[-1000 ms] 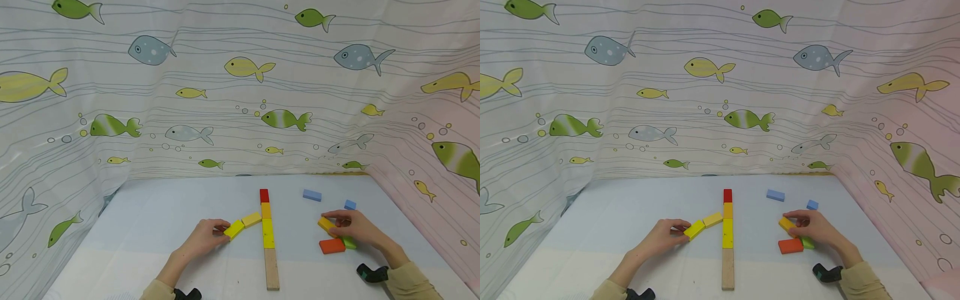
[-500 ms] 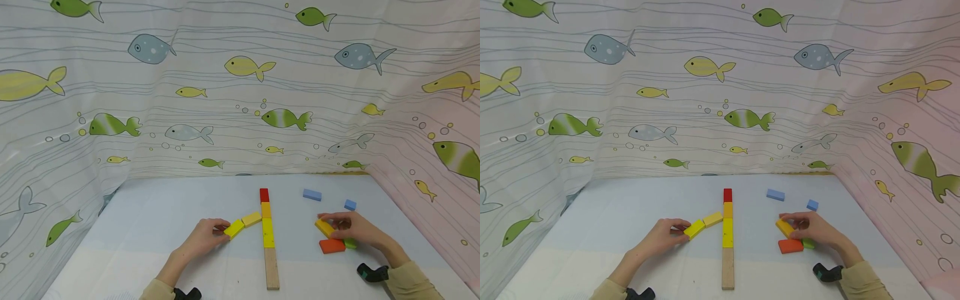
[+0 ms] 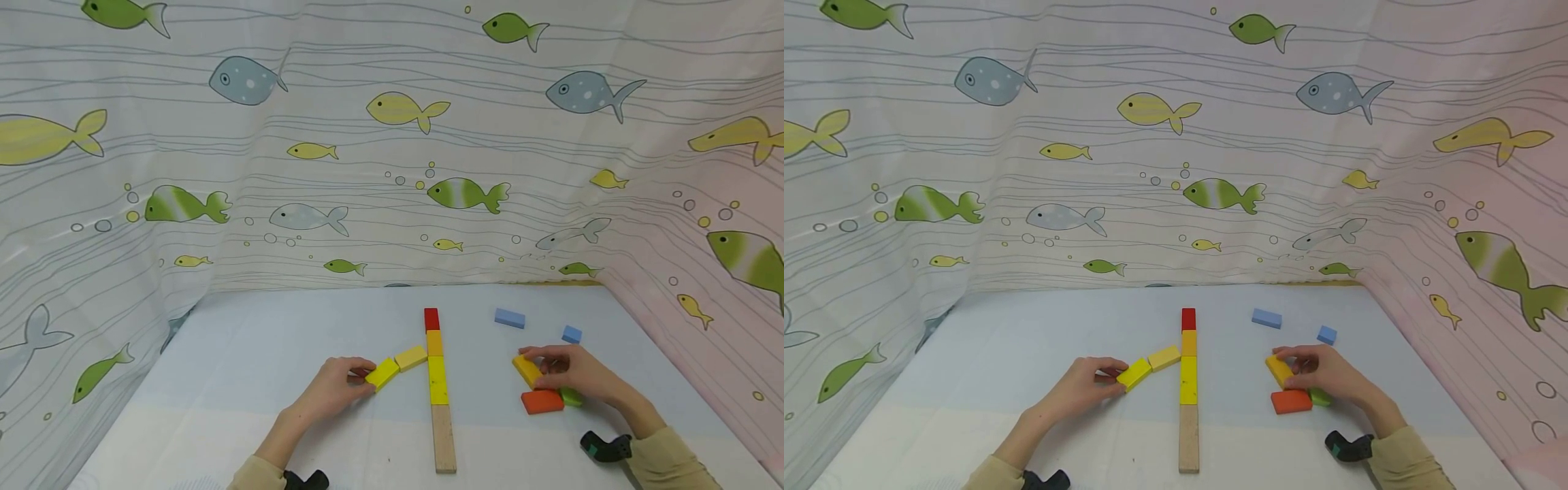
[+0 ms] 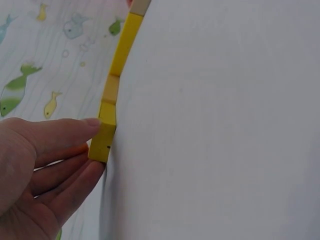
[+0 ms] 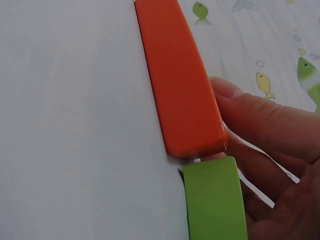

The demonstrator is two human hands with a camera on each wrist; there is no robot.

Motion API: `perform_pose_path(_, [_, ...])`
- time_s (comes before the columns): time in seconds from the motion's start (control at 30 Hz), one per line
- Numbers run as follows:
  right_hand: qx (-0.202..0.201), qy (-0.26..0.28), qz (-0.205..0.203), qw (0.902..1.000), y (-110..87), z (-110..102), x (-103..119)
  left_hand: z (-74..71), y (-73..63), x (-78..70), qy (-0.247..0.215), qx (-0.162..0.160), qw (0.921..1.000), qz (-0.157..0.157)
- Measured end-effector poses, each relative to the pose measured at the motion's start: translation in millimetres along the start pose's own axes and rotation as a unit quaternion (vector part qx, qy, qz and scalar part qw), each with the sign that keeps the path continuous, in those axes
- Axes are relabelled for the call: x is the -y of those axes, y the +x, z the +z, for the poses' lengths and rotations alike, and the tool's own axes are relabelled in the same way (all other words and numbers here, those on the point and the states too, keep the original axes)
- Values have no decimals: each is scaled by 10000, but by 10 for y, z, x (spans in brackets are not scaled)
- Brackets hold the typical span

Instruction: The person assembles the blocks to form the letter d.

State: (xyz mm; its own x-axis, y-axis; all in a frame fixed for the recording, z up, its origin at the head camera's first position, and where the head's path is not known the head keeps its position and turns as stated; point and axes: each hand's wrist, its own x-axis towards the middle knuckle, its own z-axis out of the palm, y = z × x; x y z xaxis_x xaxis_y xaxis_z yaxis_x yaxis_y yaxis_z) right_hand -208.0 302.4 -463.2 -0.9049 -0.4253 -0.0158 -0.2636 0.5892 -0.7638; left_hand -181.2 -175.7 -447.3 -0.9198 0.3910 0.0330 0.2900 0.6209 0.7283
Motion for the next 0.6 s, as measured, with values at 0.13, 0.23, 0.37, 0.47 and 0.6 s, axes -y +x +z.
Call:
perform_pose_path(0.13, [38,47,-92,9999,-9,-7,9,-3,2,1,11,15,10000,-13])
perform_pose_path(0.23, [-9,49,-42,10000,-11,-7,19,-7,6,3,10,19,10000,-11])
perform_pose_path(0.37, [-92,-14,12,10000,-12,-4,38,-7,9,9,15,17,10000,17])
perform_pose_path(0.47, [-84,-39,-39,9999,-15,-2,56,-5,10,14,20,20,10000,37])
perform_pose_path(0.6, [-75,-88,-70,9999,-22,9,77,-1,13,18,14,20,10000,48])
